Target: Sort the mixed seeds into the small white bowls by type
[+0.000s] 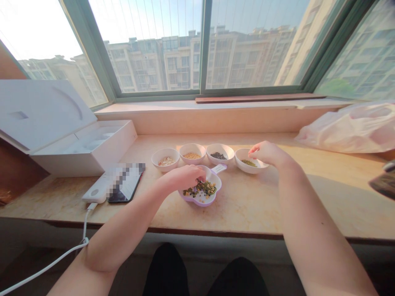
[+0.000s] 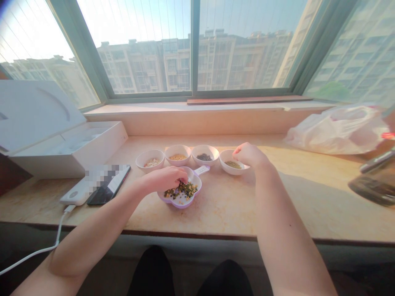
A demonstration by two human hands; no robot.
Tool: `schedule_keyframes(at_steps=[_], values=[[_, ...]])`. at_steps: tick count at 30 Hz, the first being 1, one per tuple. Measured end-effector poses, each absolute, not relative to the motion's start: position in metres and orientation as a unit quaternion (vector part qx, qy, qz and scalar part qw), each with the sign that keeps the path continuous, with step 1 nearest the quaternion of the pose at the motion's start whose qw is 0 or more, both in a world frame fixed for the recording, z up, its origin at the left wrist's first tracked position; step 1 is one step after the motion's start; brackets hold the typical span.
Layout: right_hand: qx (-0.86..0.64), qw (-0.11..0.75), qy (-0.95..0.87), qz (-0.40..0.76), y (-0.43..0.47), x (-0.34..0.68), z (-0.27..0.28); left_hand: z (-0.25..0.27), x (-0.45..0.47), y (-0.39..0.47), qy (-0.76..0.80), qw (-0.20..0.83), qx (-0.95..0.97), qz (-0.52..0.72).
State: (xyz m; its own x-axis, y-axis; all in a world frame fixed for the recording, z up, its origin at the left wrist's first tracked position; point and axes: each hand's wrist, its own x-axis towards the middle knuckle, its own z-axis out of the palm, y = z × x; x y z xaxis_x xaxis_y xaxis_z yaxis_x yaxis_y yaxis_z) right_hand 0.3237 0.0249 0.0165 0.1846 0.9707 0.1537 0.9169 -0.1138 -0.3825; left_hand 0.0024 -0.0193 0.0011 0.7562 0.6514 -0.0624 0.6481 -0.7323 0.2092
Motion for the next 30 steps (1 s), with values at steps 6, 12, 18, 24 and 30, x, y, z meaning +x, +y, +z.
schedule_keyframes(at_steps=[6,12,18,24,30], values=[[-0.768,0.165,-0.604,0.133,0.026,0.321,0.018,0.004,0.003,-0.022,0.329,0.122,0.935,0.043],[-0.771,0.166,-0.607,0.093,0.025,0.316,0.02,0.005,0.003,-0.024,0.334,0.144,0.928,0.081],[-0.731,0.209,-0.647,0.056,0.023,0.302,0.023,0.008,0.006,-0.025,0.324,0.125,0.932,0.108],[-0.576,0.316,-0.745,0.112,0.008,0.26,0.025,0.007,0.007,-0.025,0.32,0.098,0.916,0.221],[-0.435,0.233,-0.773,0.399,-0.01,0.222,0.018,0.005,0.008,-0.025,0.331,0.092,0.897,0.279]])
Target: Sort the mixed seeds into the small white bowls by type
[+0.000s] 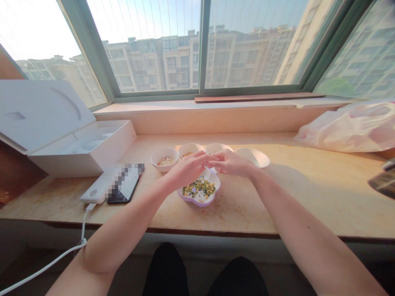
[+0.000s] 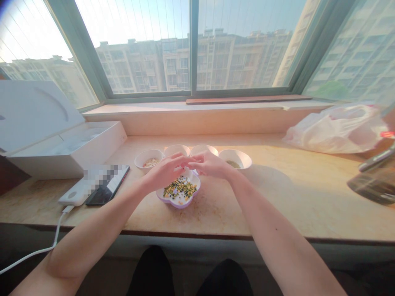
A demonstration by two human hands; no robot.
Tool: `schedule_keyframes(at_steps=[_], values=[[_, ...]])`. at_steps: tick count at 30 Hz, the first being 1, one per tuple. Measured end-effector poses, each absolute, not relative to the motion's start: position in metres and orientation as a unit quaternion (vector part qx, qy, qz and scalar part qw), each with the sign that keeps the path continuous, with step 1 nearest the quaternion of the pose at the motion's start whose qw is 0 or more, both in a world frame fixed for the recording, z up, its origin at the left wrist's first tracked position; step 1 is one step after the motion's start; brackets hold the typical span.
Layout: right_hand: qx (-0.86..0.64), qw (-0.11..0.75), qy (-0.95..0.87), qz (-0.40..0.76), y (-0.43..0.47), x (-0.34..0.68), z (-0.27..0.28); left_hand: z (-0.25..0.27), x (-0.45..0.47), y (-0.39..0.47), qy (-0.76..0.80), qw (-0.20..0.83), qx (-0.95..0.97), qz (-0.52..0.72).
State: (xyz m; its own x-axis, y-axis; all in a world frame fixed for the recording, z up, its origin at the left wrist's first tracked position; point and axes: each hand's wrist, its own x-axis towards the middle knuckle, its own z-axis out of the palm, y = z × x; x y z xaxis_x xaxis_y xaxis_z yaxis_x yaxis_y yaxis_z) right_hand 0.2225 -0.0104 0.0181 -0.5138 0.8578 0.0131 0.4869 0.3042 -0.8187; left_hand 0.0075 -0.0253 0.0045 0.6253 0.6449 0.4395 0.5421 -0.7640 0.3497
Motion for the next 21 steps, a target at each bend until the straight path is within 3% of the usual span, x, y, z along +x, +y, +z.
schedule_keyframes(at_steps=[4,12,17,21], values=[[-0.398,0.216,-0.773,0.443,-0.013,0.212,0.01,0.004,0.009,-0.026,0.325,0.097,0.892,0.298],[-0.369,0.3,-0.722,0.502,-0.006,0.208,-0.003,-0.001,0.007,-0.017,0.269,0.071,0.879,0.388],[-0.378,0.331,-0.714,0.487,-0.002,0.209,-0.004,-0.005,0.006,-0.014,0.256,0.062,0.879,0.398],[-0.415,0.37,-0.712,0.428,-0.001,0.21,-0.003,0.0,0.004,-0.016,0.334,0.067,0.866,0.367]])
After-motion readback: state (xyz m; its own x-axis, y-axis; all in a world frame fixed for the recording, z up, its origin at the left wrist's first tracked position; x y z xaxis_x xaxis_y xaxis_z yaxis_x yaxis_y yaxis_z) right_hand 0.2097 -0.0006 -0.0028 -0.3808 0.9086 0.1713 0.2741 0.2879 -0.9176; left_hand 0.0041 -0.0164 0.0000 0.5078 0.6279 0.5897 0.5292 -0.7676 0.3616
